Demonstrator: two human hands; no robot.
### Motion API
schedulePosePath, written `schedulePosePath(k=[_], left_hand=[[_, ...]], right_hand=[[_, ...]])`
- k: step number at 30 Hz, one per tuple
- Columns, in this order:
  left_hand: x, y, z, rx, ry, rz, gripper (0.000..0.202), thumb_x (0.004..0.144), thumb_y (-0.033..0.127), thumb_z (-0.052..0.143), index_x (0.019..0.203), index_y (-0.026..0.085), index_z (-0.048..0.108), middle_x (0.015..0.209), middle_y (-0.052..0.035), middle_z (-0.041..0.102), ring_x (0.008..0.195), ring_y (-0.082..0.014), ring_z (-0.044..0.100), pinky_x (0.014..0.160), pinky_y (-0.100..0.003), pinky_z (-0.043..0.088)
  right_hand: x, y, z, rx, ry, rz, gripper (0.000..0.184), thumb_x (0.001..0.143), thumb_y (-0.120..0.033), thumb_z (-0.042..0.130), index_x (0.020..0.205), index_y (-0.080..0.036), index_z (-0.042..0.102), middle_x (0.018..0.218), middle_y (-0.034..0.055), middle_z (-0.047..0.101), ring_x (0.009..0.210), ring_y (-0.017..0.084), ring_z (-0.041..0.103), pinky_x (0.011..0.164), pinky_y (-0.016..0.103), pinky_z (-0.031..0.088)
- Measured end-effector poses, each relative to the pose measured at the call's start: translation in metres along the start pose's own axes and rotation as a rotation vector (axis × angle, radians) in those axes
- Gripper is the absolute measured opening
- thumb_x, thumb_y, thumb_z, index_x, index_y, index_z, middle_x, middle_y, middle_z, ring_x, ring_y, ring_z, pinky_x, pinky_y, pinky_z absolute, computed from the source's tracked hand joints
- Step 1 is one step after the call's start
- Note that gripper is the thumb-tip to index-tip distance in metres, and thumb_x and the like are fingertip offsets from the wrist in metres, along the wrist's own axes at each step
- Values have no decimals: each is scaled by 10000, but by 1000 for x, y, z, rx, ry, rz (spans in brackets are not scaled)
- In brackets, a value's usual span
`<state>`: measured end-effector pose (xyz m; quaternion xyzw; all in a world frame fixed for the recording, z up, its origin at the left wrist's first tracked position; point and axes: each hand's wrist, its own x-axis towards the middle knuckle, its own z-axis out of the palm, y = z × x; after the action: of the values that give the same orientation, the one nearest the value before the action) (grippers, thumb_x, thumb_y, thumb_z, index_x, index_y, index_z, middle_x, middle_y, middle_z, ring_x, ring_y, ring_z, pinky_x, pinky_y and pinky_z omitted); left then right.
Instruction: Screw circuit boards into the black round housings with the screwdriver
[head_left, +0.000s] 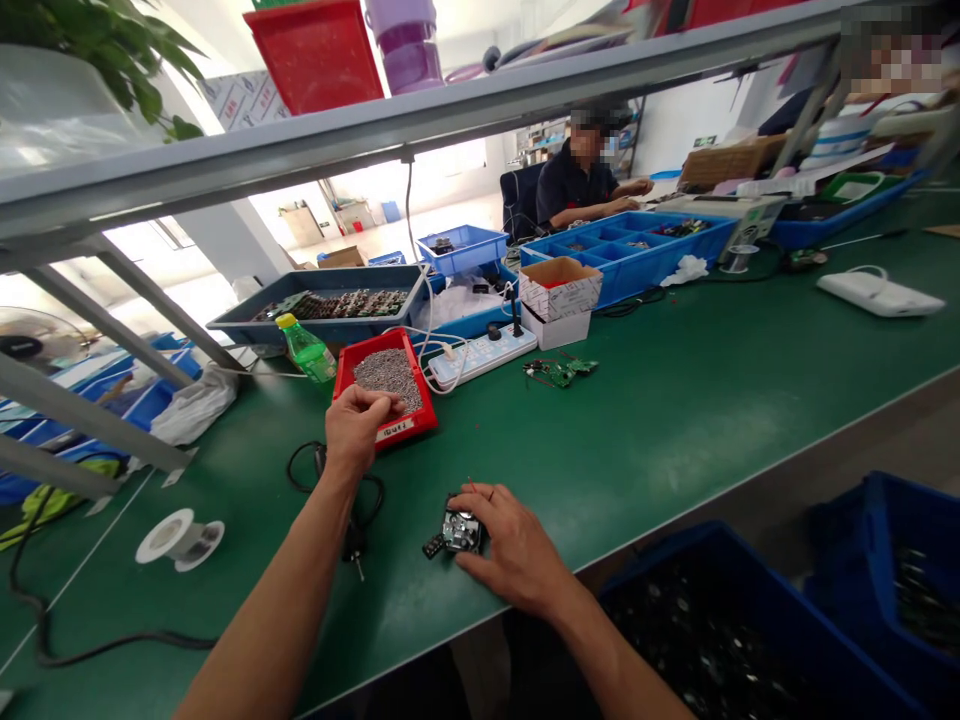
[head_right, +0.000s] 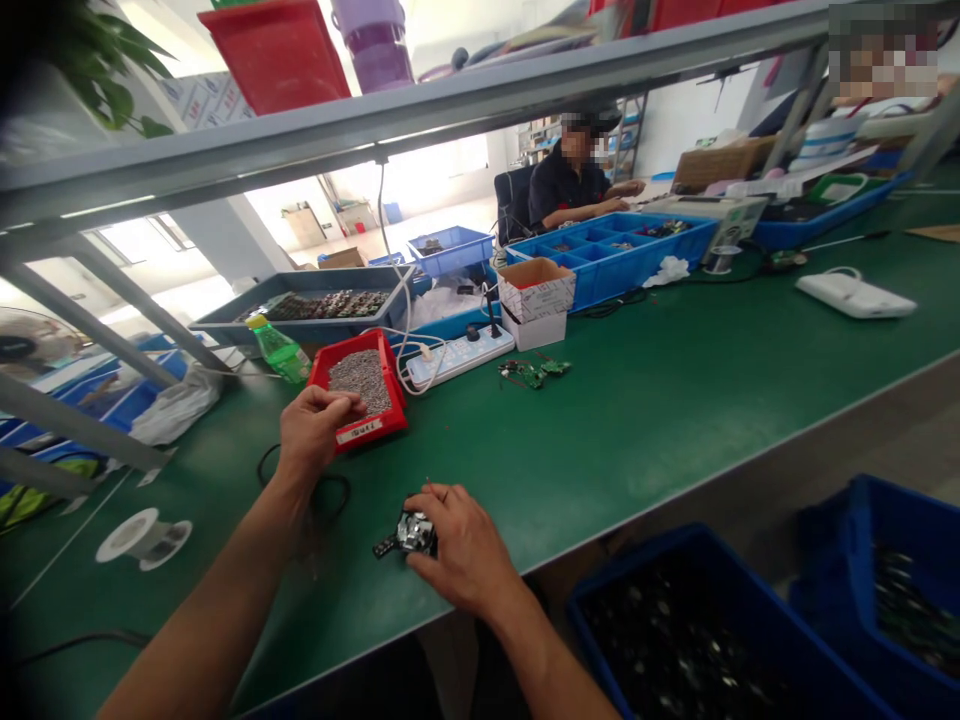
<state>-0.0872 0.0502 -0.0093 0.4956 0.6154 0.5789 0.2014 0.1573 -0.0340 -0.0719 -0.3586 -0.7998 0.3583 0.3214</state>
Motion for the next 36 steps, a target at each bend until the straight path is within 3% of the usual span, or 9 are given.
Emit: schedulePosePath(k=[5, 8, 14, 18, 22, 29, 36], left_hand=[[-61, 16, -8, -140, -383, -268, 270, 712, 327, 784, 836, 150, 622, 684, 12, 675, 574, -129, 664, 599, -246, 547], [-82, 12, -14, -97, -518, -366, 249, 721, 334, 794, 784, 146, 644, 646, 9, 669, 548, -109, 629, 563, -213, 492], [-91, 6, -23, -55, -679, -523, 252, 731, 357, 789, 762, 123, 702, 602, -38, 686, 542, -119, 604, 601, -239, 490], [-92, 3, -28, -126, -715, -607, 325, 689, 366, 825, 869, 112, 733, 752, -74, 722, 644, -158, 666, 669, -283, 537], [-92, 0, -30, -147, -734, -600, 333, 687, 354, 827, 899, 114, 736, 843, -90, 724, 702, -171, 679, 716, -308, 549], [-91, 5, -24, 18, -857, -438, 187, 771, 307, 725, 816, 126, 718, 665, -29, 664, 603, -121, 576, 627, -244, 444], [-93, 12, -17, 129, -891, -371, 181, 780, 316, 676, 783, 137, 706, 664, -18, 636, 608, -126, 528, 621, -248, 408]], right_hand=[[0, 1, 0, -16, 11, -13, 584, 690, -137, 749, 1234, -272, 584, 1231, 65, 596, 1241, 230, 500, 1057, 399, 422], [0, 2, 1, -29, 15, -17, 591, 691, -144, 754, 1240, -272, 576, 1233, 67, 592, 1239, 233, 500, 1055, 404, 422], [0, 4, 3, -36, 14, -14, 592, 697, -154, 755, 1246, -273, 568, 1228, 67, 590, 1236, 237, 500, 1048, 407, 427], [-1, 5, 3, -41, 23, -14, 595, 696, -154, 758, 1244, -279, 566, 1229, 63, 587, 1224, 239, 506, 1050, 410, 425], [-1, 4, 3, -35, 25, -10, 585, 701, -162, 754, 1242, -285, 566, 1224, 65, 587, 1227, 245, 507, 1040, 418, 436], [0, 5, 3, -39, 24, -9, 592, 701, -164, 749, 1250, -286, 563, 1231, 65, 586, 1214, 243, 513, 1034, 416, 440], [0, 7, 4, -49, 17, -8, 588, 708, -175, 742, 1256, -286, 557, 1227, 59, 591, 1214, 244, 507, 1035, 419, 437]])
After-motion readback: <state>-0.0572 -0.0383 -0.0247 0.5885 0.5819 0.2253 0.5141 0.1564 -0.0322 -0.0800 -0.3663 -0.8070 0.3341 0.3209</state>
